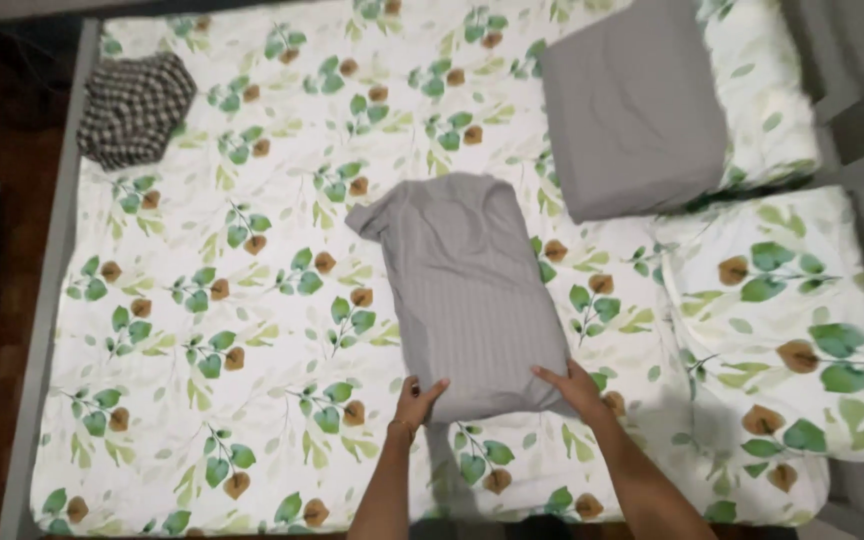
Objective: The person folds a white pillowcase with a green leaf pattern on a bed. They then pick up a grey pillow, insert it into a grey pillowcase, and fold the pillowcase. Finally, they fold a grey pillowcase on the bed.
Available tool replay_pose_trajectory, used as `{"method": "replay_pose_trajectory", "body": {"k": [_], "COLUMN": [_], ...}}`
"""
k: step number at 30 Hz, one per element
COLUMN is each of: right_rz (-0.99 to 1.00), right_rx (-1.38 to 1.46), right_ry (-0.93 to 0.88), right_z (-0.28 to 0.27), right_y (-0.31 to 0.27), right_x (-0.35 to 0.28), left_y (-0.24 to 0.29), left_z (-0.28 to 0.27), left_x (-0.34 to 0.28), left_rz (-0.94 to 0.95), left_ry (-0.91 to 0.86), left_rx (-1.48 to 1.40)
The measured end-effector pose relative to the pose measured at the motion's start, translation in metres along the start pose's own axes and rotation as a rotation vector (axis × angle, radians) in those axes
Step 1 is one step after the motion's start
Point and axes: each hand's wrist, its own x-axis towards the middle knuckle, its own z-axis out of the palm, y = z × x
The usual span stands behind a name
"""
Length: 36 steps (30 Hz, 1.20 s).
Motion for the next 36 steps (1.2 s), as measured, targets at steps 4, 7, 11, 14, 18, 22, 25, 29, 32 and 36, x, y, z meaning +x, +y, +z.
{"method": "replay_pose_trajectory", "body": {"k": [4,7,11,14,18,22,25,29,32,36], "right_rz": [-0.21,-0.335,-0.452,-0.541,-0.637,-0.632,-0.741,-0.546,-0.532,-0.553], "right_rx": [0.098,-0.018,-0.114,-0.137,0.107,0.139,0.141,-0.135,-0.078,0.071], "right_ry": [-0.001,0.061,0.129,0.103,0.098,0.08,0.034,0.071,0.079,0.143], "right_z": [-0.028,-0.045,-0.078,-0.104,-0.123,-0.126,-0.111,-0.087,-0.074,-0.07], "right_y": [-0.067,-0.097,-0.145,-0.178,-0.212,-0.218,-0.239,-0.225,-0.199,-0.178], "right_x": [-0.065,-0.114,-0.139,-0.167,-0.202,-0.217,-0.266,-0.256,-0.225,-0.205], "left_y": [0.062,0.146,0.221,0.251,0.24,0.3,0.296,0.271,0.249,0.23], "left_z": [-0.026,-0.05,-0.082,-0.103,-0.14,-0.138,-0.142,-0.132,-0.126,-0.118], "left_x": [-0.07,-0.172,-0.241,-0.266,-0.23,-0.37,-0.371,-0.325,-0.3,-0.248], "left_rz": [0.044,0.104,0.401,0.521,0.6,0.799,0.714,0.57,0.506,0.687], "left_ry": [-0.042,-0.081,-0.119,-0.154,-0.254,-0.218,-0.019,0.055,0.045,0.12], "left_rx": [-0.112,-0.078,0.14,0.169,0.104,0.329,0.444,0.502,0.552,0.474]}}
